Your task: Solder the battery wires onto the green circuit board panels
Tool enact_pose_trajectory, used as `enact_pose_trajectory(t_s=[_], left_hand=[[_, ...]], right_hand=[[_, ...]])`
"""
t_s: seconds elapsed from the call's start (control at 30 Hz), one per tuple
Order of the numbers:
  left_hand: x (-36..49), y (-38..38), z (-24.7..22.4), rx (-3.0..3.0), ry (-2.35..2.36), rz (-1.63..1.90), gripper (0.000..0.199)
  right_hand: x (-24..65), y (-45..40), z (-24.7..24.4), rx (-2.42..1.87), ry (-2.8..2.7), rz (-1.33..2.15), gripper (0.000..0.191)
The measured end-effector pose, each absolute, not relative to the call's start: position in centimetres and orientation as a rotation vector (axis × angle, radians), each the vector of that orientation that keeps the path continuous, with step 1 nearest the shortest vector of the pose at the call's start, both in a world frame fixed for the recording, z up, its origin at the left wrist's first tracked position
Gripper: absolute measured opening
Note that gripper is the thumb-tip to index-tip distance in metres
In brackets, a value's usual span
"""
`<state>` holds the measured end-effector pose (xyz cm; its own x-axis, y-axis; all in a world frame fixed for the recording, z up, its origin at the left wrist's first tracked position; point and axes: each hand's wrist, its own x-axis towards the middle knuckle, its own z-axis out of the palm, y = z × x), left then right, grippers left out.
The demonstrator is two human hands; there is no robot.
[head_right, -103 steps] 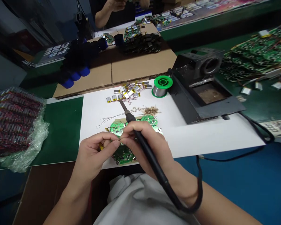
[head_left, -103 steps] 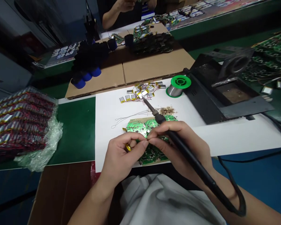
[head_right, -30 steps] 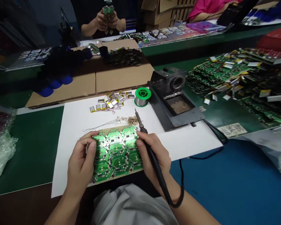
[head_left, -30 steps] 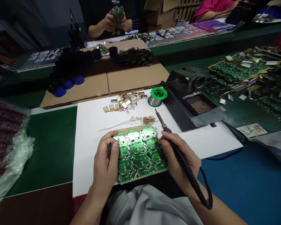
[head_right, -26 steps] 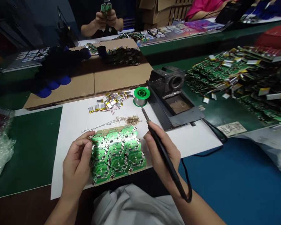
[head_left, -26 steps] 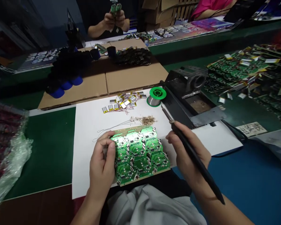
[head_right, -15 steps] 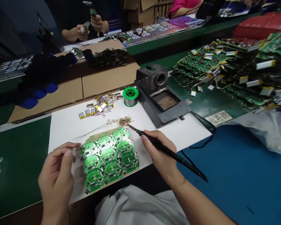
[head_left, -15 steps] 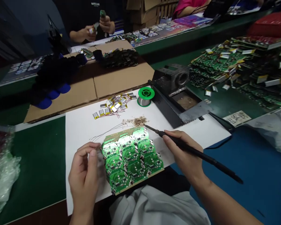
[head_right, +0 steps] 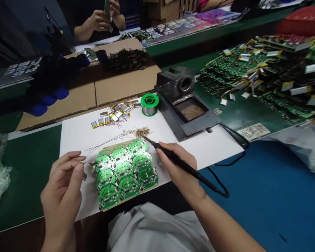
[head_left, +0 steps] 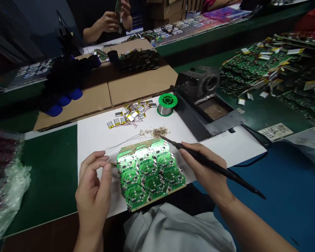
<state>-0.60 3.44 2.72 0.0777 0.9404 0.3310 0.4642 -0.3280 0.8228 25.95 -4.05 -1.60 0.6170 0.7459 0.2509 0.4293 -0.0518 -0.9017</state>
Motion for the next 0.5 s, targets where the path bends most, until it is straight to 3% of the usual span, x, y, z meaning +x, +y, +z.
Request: enact_pose_trajectory(t_s=[0.23, 0.37, 0.5], left_hand=[[-0.9, 3.4, 3.4, 1.856, 1.264, 0.874, 0.014], [-0.6, 3.3, 3.5, 1.829, 1.25, 0.795, 0.013], [-0.9, 2.8, 3.7, 1.811, 1.213, 0.785, 0.012]], right_hand=[[24.8, -5.3, 0.6, -1.751, -0.842, 0.072, 0.021], [23.6, -7.0, 2.8, -1.663, -1.001, 0.333, 0.017], [22.6, -8.2, 3.0, -1.469, -1.321, 0.518, 0.025]])
